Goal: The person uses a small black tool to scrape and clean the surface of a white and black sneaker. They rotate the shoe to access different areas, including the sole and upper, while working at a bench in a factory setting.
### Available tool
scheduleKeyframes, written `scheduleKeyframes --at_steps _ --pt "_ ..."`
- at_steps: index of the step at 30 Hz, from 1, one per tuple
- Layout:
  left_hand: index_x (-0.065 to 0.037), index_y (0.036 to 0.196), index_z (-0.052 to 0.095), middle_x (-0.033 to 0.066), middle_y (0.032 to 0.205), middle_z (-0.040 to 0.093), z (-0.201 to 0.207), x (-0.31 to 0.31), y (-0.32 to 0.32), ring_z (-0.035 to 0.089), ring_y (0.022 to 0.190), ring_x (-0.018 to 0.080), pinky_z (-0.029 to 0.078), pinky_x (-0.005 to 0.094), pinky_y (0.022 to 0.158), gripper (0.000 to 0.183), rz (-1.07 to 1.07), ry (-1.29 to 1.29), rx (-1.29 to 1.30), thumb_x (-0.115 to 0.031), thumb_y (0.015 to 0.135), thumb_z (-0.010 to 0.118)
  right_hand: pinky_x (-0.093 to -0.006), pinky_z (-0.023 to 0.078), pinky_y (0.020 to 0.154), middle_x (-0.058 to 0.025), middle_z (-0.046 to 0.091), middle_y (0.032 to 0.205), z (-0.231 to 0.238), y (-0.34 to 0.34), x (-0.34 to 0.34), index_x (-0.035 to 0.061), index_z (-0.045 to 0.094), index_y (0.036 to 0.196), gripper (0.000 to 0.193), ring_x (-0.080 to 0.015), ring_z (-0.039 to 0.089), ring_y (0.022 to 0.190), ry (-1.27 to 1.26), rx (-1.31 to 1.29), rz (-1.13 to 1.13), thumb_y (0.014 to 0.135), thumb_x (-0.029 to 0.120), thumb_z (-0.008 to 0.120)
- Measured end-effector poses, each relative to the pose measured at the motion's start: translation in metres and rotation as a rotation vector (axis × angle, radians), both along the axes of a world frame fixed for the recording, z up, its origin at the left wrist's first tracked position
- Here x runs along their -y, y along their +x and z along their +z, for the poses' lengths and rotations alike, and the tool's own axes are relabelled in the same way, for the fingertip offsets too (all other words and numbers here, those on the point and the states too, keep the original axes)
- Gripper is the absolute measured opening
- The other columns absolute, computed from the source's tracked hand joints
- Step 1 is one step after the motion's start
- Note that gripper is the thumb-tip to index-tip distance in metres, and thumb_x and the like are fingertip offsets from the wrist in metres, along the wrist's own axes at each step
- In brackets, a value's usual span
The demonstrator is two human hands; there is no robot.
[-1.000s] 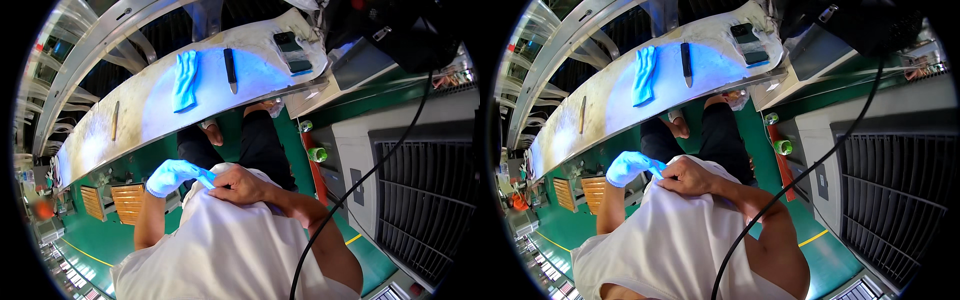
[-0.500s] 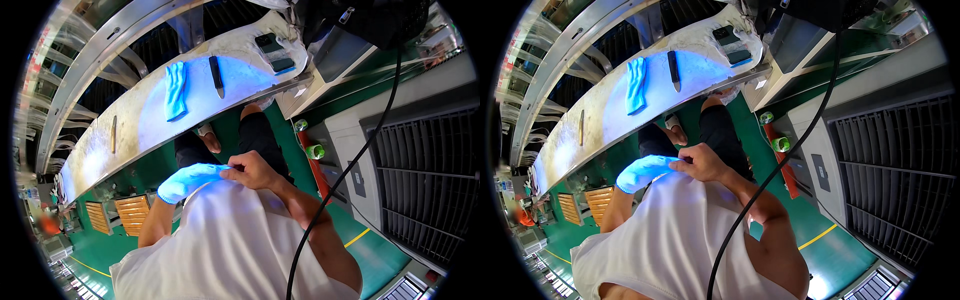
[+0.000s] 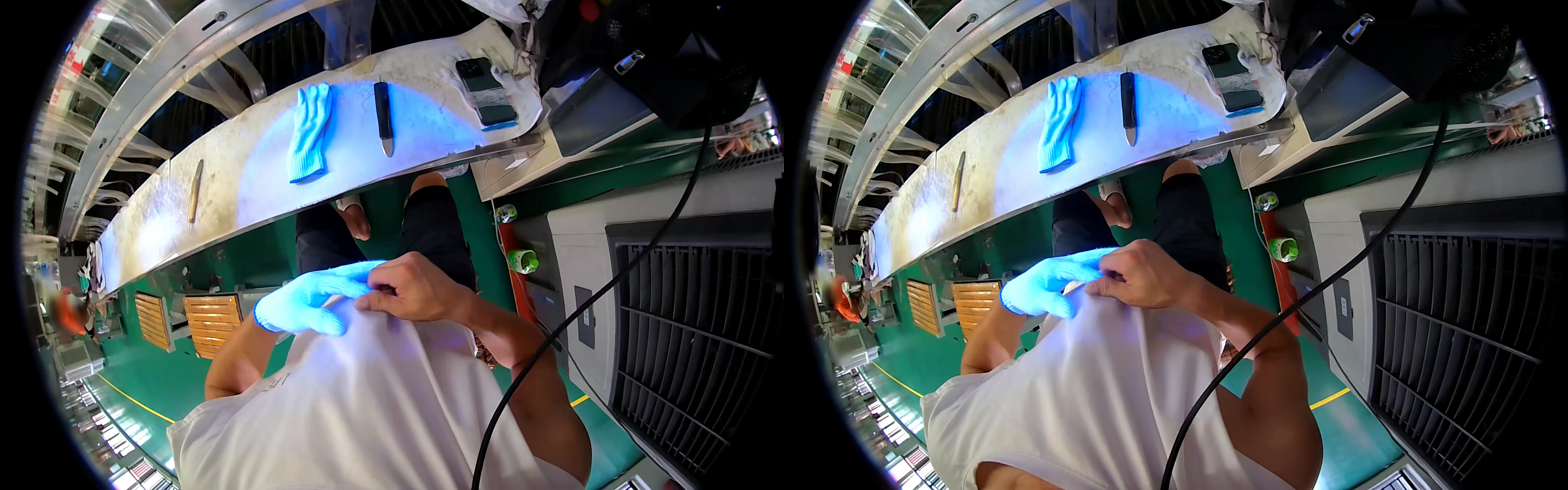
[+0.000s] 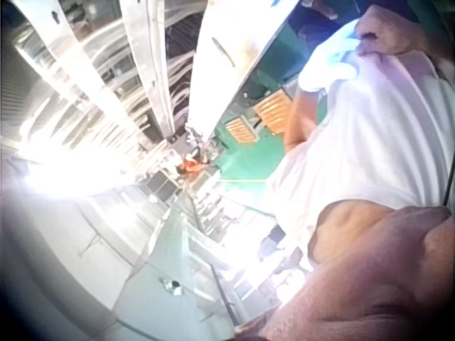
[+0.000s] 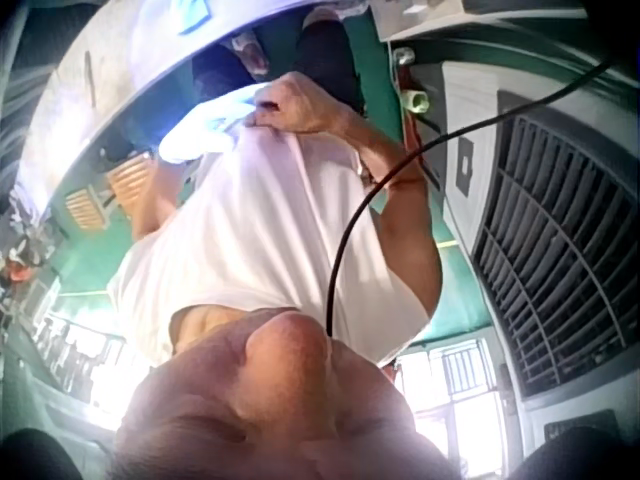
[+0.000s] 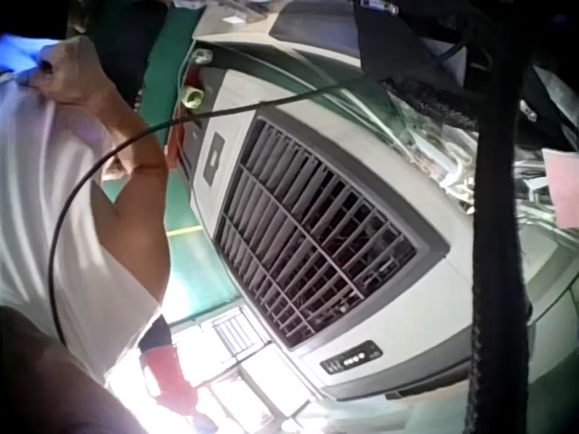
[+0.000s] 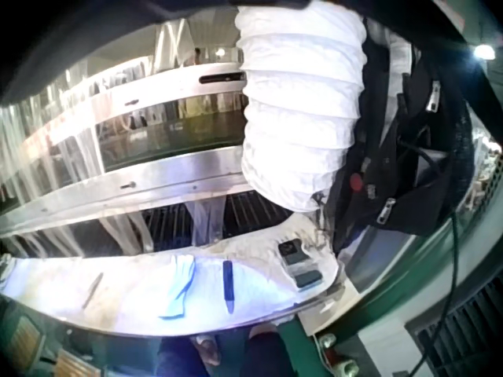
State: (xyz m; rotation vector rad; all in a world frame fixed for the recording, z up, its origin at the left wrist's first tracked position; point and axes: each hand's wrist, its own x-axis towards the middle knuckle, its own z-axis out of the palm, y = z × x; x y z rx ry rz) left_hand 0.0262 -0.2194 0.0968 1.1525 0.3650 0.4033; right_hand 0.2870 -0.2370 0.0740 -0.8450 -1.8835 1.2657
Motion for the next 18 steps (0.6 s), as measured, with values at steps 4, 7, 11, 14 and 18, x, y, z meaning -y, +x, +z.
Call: scheduleKeyframes --at_steps 4,7,11,14,18 --pt "0.003 0.137 0.076 0.0271 0.172 0.046 -0.001 -0.005 -0.007 0.045 0.158 0.0431 0.03 0.0556 0.13 0.06 -0.017 0.056 0.033 -0.038 0.095 0.089 -0.0411 0.046 0.059 -0.0107 0.065 0.066 -0.002 -0.01 0.0 0.0019 0.067 0.076 0.038 -0.0243 0.062 0.059 -0.119 -0.093 0.154 0.104 0.025 0.079" --pt "0.001 0.146 0.072 0.0276 0.169 0.051 0.031 -0.025 -0.03 0.05 0.157 0.0394 0.034 0.0513 0.13 0.068 -0.232 0.221 -0.146 -0.048 0.1 0.082 -0.0356 0.038 0.056 -0.002 0.056 0.063 -0.002 0.006 0.01 0.0027 0.063 0.074 0.035 -0.0109 0.05 0.058 -0.528 -0.266 0.353 0.104 0.016 0.076" --pt "0.01 0.138 0.073 0.0237 0.156 0.065 0.035 -0.03 -0.044 0.052 0.156 0.0376 0.035 0.0493 0.13 0.085 -0.159 0.25 -0.286 -0.064 0.097 0.076 -0.0314 0.036 0.054 0.0001 0.052 0.06 0.009 0.005 0.011 0.0033 0.062 0.072 0.036 -0.0069 0.047 0.057 -0.749 -0.274 0.374 0.104 0.014 0.075" --pt "0.001 0.167 0.047 0.0182 0.163 0.06 0.01 -0.026 -0.031 0.048 0.158 0.0331 0.034 0.0473 0.132 0.102 0.202 0.195 -0.359 -0.06 0.093 0.083 -0.0359 0.047 0.059 -0.0124 0.067 0.069 0.002 -0.016 -0.013 0.0001 0.073 0.084 0.029 -0.0182 0.059 0.059 -0.277 -0.002 0.091 0.103 0.021 0.078" --pt "-0.002 0.169 0.044 0.0166 0.174 0.047 0.002 -0.03 -0.009 0.043 0.162 0.0309 0.032 0.0446 0.134 0.108 0.216 0.208 -0.365 -0.058 0.088 0.089 -0.0367 0.051 0.062 -0.0153 0.071 0.072 0.0 -0.045 -0.02 0.0004 0.078 0.089 0.028 -0.0241 0.065 0.06 -0.155 -0.096 0.134 0.104 0.023 0.076"
